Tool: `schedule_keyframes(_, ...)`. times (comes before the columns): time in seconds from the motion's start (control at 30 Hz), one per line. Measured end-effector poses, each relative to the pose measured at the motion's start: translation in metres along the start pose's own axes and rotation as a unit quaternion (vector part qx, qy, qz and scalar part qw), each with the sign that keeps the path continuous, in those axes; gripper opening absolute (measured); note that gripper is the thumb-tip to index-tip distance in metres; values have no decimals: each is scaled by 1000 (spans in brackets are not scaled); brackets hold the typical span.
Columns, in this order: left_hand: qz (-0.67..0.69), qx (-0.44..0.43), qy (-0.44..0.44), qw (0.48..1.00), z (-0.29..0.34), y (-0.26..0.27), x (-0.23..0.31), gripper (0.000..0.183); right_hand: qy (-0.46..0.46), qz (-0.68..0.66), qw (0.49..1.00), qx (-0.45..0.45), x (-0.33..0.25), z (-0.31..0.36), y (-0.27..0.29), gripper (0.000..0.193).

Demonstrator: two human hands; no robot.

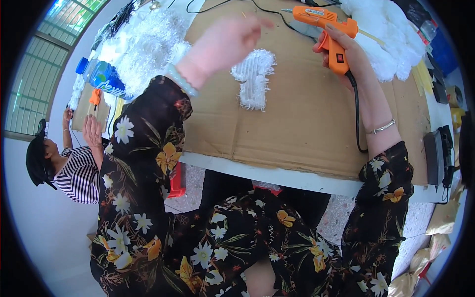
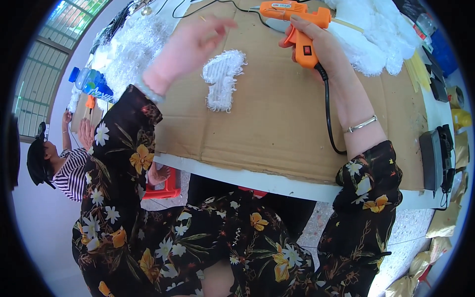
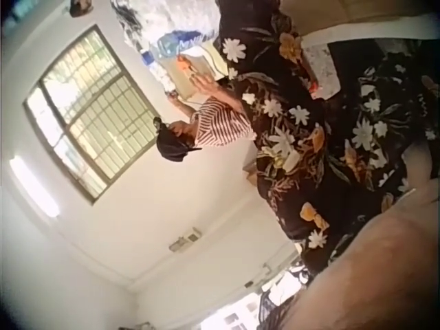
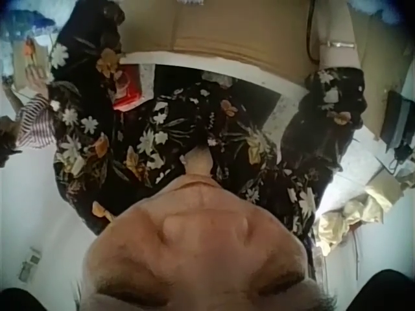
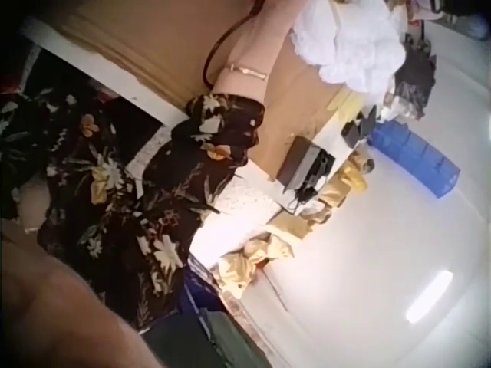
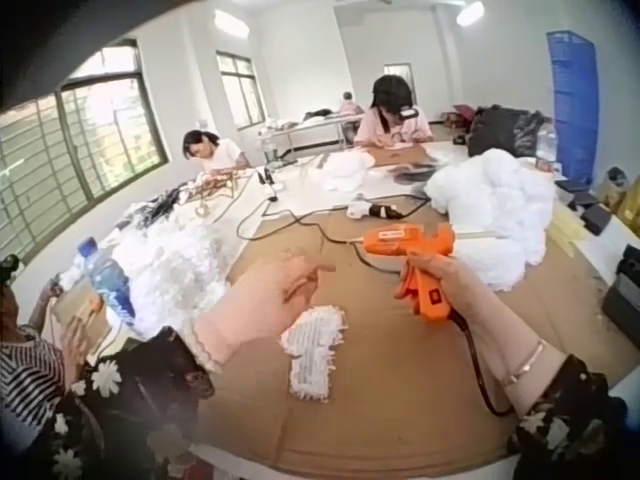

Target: Applying hot glue to cotton padding and assembling it onto a cardboard base to create a decorative object.

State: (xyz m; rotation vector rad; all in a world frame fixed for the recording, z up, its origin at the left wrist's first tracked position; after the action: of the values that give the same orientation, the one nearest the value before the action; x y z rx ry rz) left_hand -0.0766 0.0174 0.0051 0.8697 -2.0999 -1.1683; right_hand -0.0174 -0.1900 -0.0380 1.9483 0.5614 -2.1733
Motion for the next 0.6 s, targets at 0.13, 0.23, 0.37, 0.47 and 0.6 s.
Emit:
schedule_keyframes(0.13, 33, 78, 58, 995, 1, 60, 12, 22, 19, -19, 999, -19, -6, -3, -8, 30)
schedule_keyframes(0.23, -24, 3, -14, 1000, 11, 43, 23, 24, 19, -9, 1000, -12, -3, -4, -1, 30)
schedule_keyframes(0.37, -154, -116, -197, 961, 29, 25, 47, 27, 27, -14, 999, -44, -6, -3, -12, 30)
schedule_keyframes(0.47, -218, -179, -228, 932, 38, 8, 50, 24, 34, -27, 997, -60, -1, -8, -17, 30)
schedule_keyframes(0.6, -259, -187, -289, 902, 34, -2, 55, 24, 25, -41, 998, -34, -4, 0, 1, 28)
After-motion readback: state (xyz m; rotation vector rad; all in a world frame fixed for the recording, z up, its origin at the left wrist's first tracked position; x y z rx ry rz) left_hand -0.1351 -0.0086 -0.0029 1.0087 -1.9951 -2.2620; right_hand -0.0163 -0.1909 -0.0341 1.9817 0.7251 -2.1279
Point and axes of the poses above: each hand's wrist, its own z-axis away from the middle knuckle, its own y-axis out of the back of the hand, x = y × z, the point moved 5 cm from there along -z, towards the middle knuckle, and after that the axes turned 1 degree about -y, right-handed, at the moved point
